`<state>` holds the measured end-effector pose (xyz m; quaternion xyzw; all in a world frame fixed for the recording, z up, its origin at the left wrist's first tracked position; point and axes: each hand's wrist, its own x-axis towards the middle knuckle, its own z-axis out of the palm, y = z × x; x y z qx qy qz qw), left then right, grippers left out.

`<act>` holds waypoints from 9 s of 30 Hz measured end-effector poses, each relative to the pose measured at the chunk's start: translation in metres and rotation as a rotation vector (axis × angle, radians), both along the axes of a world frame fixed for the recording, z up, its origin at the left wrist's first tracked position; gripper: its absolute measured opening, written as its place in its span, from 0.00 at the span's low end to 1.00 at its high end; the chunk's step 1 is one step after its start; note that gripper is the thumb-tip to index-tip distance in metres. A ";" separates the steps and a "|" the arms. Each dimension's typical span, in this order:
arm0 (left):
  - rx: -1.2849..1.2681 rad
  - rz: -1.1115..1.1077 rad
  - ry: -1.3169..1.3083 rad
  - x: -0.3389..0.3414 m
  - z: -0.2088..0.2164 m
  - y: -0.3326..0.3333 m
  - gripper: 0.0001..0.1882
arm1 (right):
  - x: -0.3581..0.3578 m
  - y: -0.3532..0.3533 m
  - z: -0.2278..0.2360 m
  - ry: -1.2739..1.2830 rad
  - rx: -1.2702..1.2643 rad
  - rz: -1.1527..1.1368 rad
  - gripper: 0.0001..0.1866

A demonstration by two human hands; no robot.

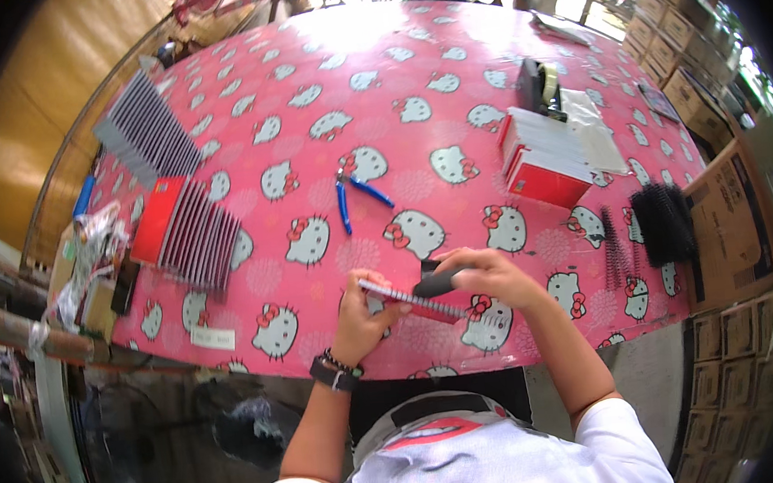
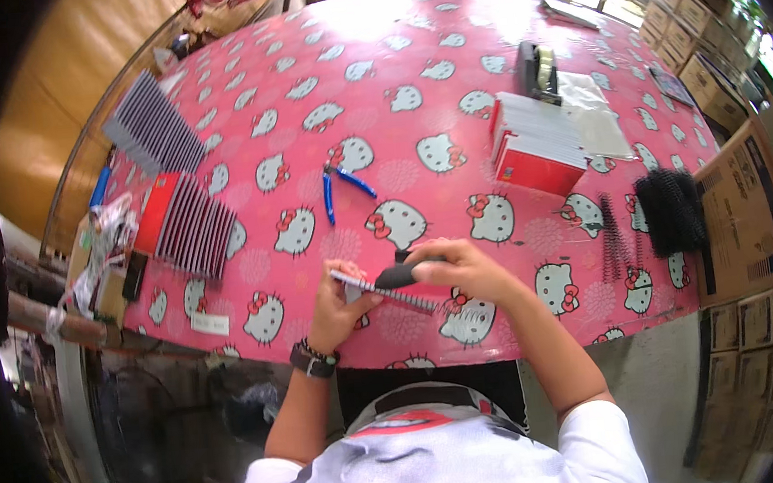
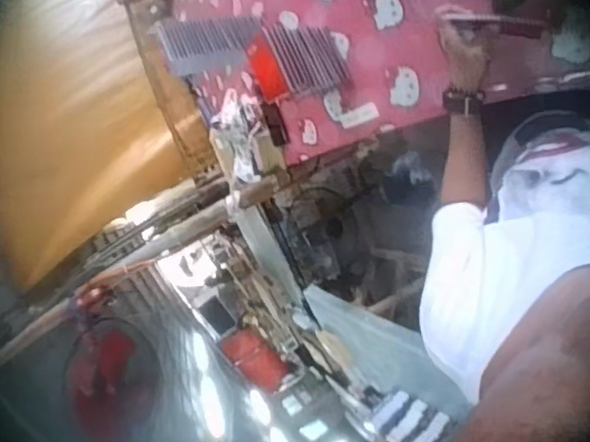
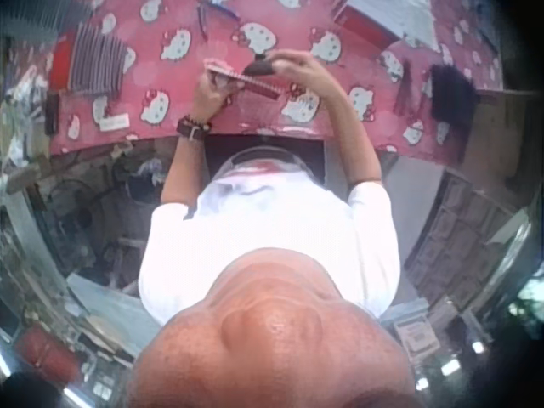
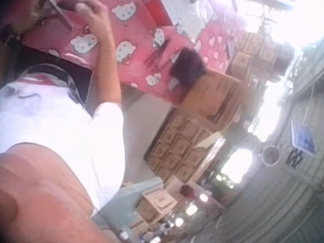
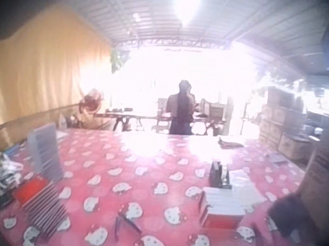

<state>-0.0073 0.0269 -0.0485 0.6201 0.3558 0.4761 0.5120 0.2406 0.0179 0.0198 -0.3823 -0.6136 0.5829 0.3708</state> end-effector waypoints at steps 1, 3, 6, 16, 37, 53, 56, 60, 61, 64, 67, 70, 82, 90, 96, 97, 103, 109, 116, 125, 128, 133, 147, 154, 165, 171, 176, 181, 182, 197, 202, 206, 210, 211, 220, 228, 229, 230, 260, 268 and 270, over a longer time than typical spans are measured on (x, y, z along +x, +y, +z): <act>0.020 0.008 0.007 0.002 -0.001 0.002 0.25 | -0.001 0.001 0.003 0.022 0.002 0.048 0.20; -0.030 -0.009 0.002 0.000 0.003 0.003 0.25 | -0.006 0.001 0.008 0.072 0.011 0.127 0.20; -0.012 -0.009 -0.010 0.000 0.000 0.003 0.25 | -0.012 0.010 0.004 -0.218 0.062 -0.036 0.21; -0.016 0.018 0.077 0.000 0.008 0.002 0.27 | -0.030 0.020 0.008 0.024 -0.023 0.097 0.22; -0.089 0.048 -0.187 0.022 0.063 -0.006 0.06 | -0.049 -0.017 0.033 -0.211 0.506 -0.354 0.11; 0.159 0.073 -0.113 0.030 0.069 -0.012 0.06 | -0.055 -0.030 0.047 -0.278 0.547 -0.412 0.13; 0.210 0.069 -0.089 0.031 0.078 -0.016 0.05 | -0.053 -0.028 0.047 -0.291 0.624 -0.423 0.13; 0.122 0.061 -0.138 0.028 0.072 -0.021 0.07 | -0.062 -0.029 0.046 -0.269 0.669 -0.420 0.10; 0.073 0.072 -0.165 0.026 0.068 -0.023 0.08 | -0.064 -0.030 0.046 -0.290 0.697 -0.419 0.09; 0.021 0.080 -0.136 0.024 0.067 -0.023 0.09 | -0.070 -0.028 0.047 -0.330 0.746 -0.392 0.08; 0.102 0.122 -0.002 0.028 0.077 -0.024 0.10 | -0.060 -0.028 0.050 -0.383 0.692 -0.323 0.13; 0.097 0.159 0.062 0.008 0.086 -0.020 0.08 | -0.048 -0.021 0.049 -0.157 0.451 -0.345 0.20; 0.362 1.097 -0.208 -0.243 0.144 0.092 0.09 | -0.063 0.011 -0.017 -0.809 0.516 -0.192 0.45; 0.334 1.346 0.727 -0.285 0.107 0.126 0.17 | -0.043 0.022 -0.019 -0.736 0.761 -0.386 0.37; 0.860 1.134 1.067 -0.224 0.141 0.109 0.23 | 0.085 0.019 0.022 -0.973 0.770 -0.940 0.19; 0.905 1.022 1.147 -0.214 0.148 0.099 0.22 | 0.097 0.024 0.016 -1.025 0.753 -0.950 0.18; 0.477 0.930 1.190 -0.215 0.146 0.084 0.14 | 0.121 0.051 -0.008 -1.084 0.811 -1.027 0.14; 0.711 0.880 0.986 -0.155 0.147 0.073 0.17 | 0.142 0.063 -0.001 -0.996 0.866 -1.000 0.09; 0.894 0.364 0.561 0.004 0.133 0.001 0.19 | 0.058 -0.004 0.042 -0.763 0.915 -0.732 0.09; 0.686 -0.034 0.730 0.075 0.061 -0.022 0.25 | 0.012 -0.041 0.022 -0.749 0.576 -0.304 0.13; 0.770 -0.080 0.746 0.064 0.067 -0.018 0.22 | 0.075 -0.034 0.037 -0.622 0.357 -0.542 0.12; 0.660 -0.005 0.829 0.037 0.082 -0.021 0.15 | 0.213 -0.041 -0.022 -1.183 0.304 -1.335 0.12; 0.700 0.128 0.723 0.040 0.068 -0.032 0.24 | 0.159 -0.053 0.041 -0.702 0.240 -1.176 0.14; 0.694 0.236 0.706 0.042 0.064 -0.028 0.13 | 0.032 -0.050 0.024 -0.342 0.282 -0.395 0.15; 0.709 0.240 0.698 0.040 0.062 -0.023 0.09 | 0.023 -0.032 0.013 -0.391 0.395 -0.353 0.13; 0.697 0.242 0.694 0.039 0.060 -0.022 0.09 | 0.022 -0.028 0.006 -0.374 0.531 -0.333 0.13; 0.675 0.231 0.690 0.040 0.064 -0.024 0.08 | 0.024 -0.032 0.007 -0.333 0.490 -0.233 0.14; 0.652 0.215 0.723 0.040 0.069 -0.025 0.09 | 0.027 -0.034 0.009 -0.384 0.488 -0.142 0.10; 0.667 0.217 0.725 0.042 0.073 -0.026 0.09 | 0.028 -0.035 0.008 -0.403 0.464 -0.136 0.10; 0.656 0.211 0.677 0.059 0.067 -0.024 0.09 | 0.016 -0.046 0.000 -0.520 0.722 -0.351 0.09; 0.660 0.250 0.683 0.061 0.066 -0.026 0.11 | 0.018 -0.046 -0.002 -0.494 0.671 -0.299 0.12; 0.653 0.233 0.691 0.061 0.068 -0.029 0.13 | 0.017 -0.050 0.003 -0.459 0.517 -0.250 0.18; 0.678 0.167 0.655 0.065 0.073 -0.031 0.14 | 0.019 -0.046 0.014 -0.452 0.528 -0.237 0.20; 0.696 0.143 0.633 0.065 0.073 -0.030 0.15 | 0.018 -0.046 0.018 -0.424 0.372 -0.168 0.20; 0.612 -0.023 0.661 0.057 0.071 -0.037 0.12 | 0.003 0.051 -0.007 -0.555 0.702 0.090 0.31; 0.656 -0.051 0.711 0.053 0.072 -0.037 0.09 | -0.055 0.072 -0.033 -0.848 0.788 0.097 0.37; 0.639 -0.044 0.661 0.055 0.078 -0.039 0.08 | -0.054 0.069 -0.034 -0.845 0.837 0.046 0.33; 0.623 -0.037 0.610 0.056 0.082 -0.039 0.08 | -0.048 0.065 -0.035 -0.851 0.808 0.009 0.33; 0.669 0.027 0.696 0.031 0.060 -0.023 0.21 | 0.022 -0.043 -0.013 -0.043 0.145 0.005 0.22; 0.683 0.076 0.726 0.029 0.055 -0.021 0.37 | 0.017 -0.025 0.004 -0.227 0.197 0.045 0.23; 0.680 0.099 0.769 0.025 0.055 -0.025 0.39 | 0.020 -0.024 -0.002 0.043 0.064 0.021 0.23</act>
